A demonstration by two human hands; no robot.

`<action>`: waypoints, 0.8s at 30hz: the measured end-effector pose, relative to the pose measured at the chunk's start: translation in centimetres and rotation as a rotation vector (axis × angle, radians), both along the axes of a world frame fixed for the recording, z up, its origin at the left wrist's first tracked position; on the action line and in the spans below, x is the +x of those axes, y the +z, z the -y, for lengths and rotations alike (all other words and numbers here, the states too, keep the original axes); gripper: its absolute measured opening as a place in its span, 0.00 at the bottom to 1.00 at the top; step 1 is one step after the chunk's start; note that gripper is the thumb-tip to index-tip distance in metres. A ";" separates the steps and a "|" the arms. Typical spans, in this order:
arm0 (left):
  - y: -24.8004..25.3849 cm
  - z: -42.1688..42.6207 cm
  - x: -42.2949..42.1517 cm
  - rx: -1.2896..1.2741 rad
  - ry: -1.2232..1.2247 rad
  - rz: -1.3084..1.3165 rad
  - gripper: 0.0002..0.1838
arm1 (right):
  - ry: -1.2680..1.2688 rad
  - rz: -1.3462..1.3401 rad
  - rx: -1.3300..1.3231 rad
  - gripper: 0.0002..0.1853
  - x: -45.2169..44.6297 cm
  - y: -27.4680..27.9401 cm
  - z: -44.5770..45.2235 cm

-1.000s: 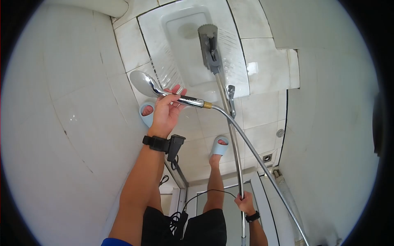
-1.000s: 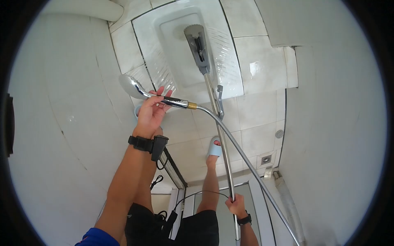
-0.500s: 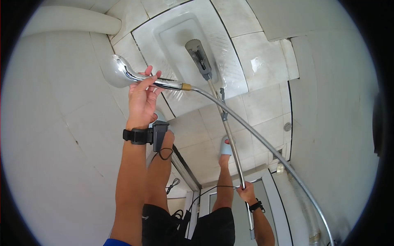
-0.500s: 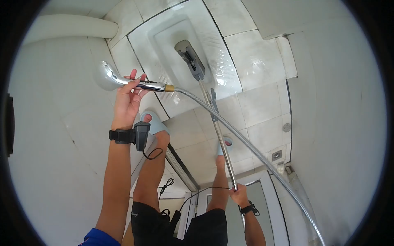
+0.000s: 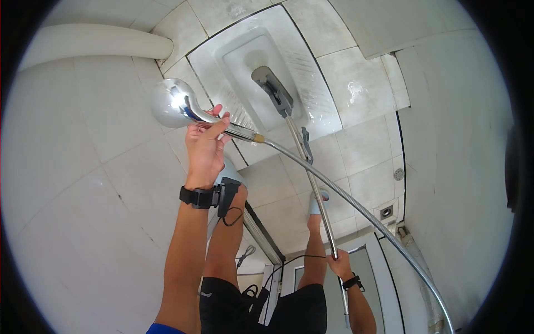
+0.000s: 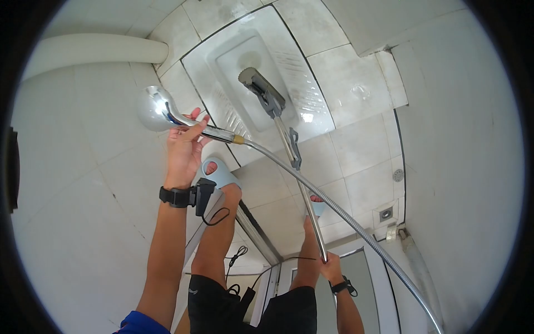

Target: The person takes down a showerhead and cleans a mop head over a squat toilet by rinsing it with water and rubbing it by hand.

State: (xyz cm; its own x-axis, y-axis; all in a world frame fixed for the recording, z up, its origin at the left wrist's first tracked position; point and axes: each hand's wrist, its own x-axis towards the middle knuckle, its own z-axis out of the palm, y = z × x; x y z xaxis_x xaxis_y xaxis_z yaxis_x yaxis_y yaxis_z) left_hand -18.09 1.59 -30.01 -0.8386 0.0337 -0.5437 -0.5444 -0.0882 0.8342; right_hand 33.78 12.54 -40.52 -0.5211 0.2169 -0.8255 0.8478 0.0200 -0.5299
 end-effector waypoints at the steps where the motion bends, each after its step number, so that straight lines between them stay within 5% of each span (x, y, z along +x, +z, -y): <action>1: -0.4 0.0 0.2 0.004 0.000 -0.001 0.17 | 0.000 -0.001 0.004 0.13 -0.5 0.4 -0.3; 15: -2.5 1.6 -0.1 -0.017 -0.270 0.312 0.14 | 0.012 -0.053 -0.151 0.20 2.9 -5.7 0.8; 17: -3.7 2.6 -0.7 -0.041 -0.276 0.330 0.13 | 0.101 -0.088 0.074 0.21 3.6 -6.0 1.6; 24: -5.7 4.5 -2.0 -0.043 -0.250 0.364 0.14 | 0.039 -0.087 0.087 0.21 2.2 -4.2 3.5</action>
